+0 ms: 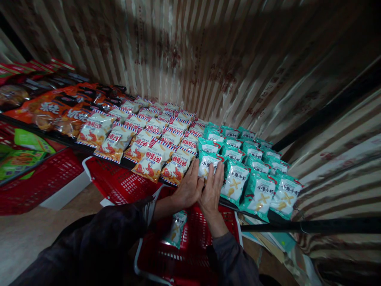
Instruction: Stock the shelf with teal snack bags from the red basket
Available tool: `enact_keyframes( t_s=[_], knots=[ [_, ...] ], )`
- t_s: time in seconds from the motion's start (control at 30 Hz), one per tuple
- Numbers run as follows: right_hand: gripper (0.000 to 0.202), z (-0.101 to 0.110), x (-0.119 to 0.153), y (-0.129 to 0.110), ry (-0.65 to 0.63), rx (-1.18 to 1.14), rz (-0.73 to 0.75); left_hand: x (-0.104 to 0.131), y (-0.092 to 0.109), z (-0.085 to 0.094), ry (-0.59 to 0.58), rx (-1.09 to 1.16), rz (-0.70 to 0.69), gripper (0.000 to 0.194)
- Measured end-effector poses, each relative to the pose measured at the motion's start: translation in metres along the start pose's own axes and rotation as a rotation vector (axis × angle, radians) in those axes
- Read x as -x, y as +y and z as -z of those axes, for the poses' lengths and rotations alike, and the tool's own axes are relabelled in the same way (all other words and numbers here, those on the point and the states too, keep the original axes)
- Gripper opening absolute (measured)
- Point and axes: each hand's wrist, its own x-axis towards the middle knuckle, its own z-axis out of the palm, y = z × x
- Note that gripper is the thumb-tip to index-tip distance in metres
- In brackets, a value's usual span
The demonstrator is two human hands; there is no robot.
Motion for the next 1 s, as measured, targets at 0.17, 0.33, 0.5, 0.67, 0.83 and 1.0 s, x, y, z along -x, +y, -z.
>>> enact_keyframes(
  t_s=[0.17, 0.33, 0.5, 0.67, 0.83, 1.0],
  knots=[
    [0.065, 0.001, 0.001, 0.002, -0.003, 0.001, 0.014, 0.004, 0.010, 0.004, 0.020, -0.094, -0.110, 0.062],
    [0.065, 0.003, 0.003, 0.005, -0.002, -0.016, 0.028, 0.007, 0.010, 0.005, 0.000, -0.145, -0.146, 0.059],
    [0.070, 0.005, 0.010, 0.009, -0.029, -0.023, 0.043, 0.010, 0.004, 0.002, -0.023, -0.129, -0.156, 0.065],
    [0.074, 0.008, 0.014, 0.009, -0.040, -0.026, 0.046, 0.012, 0.001, 0.000, -0.044, -0.123, -0.152, 0.069],
    [0.074, 0.014, 0.013, 0.005, -0.049, -0.064, 0.019, 0.011, 0.003, 0.000, -0.044, -0.110, -0.156, 0.074],
    [0.071, 0.025, 0.015, 0.006, -0.100, -0.105, 0.008, 0.007, 0.005, 0.000, -0.016, -0.109, -0.147, 0.076]
  ],
)
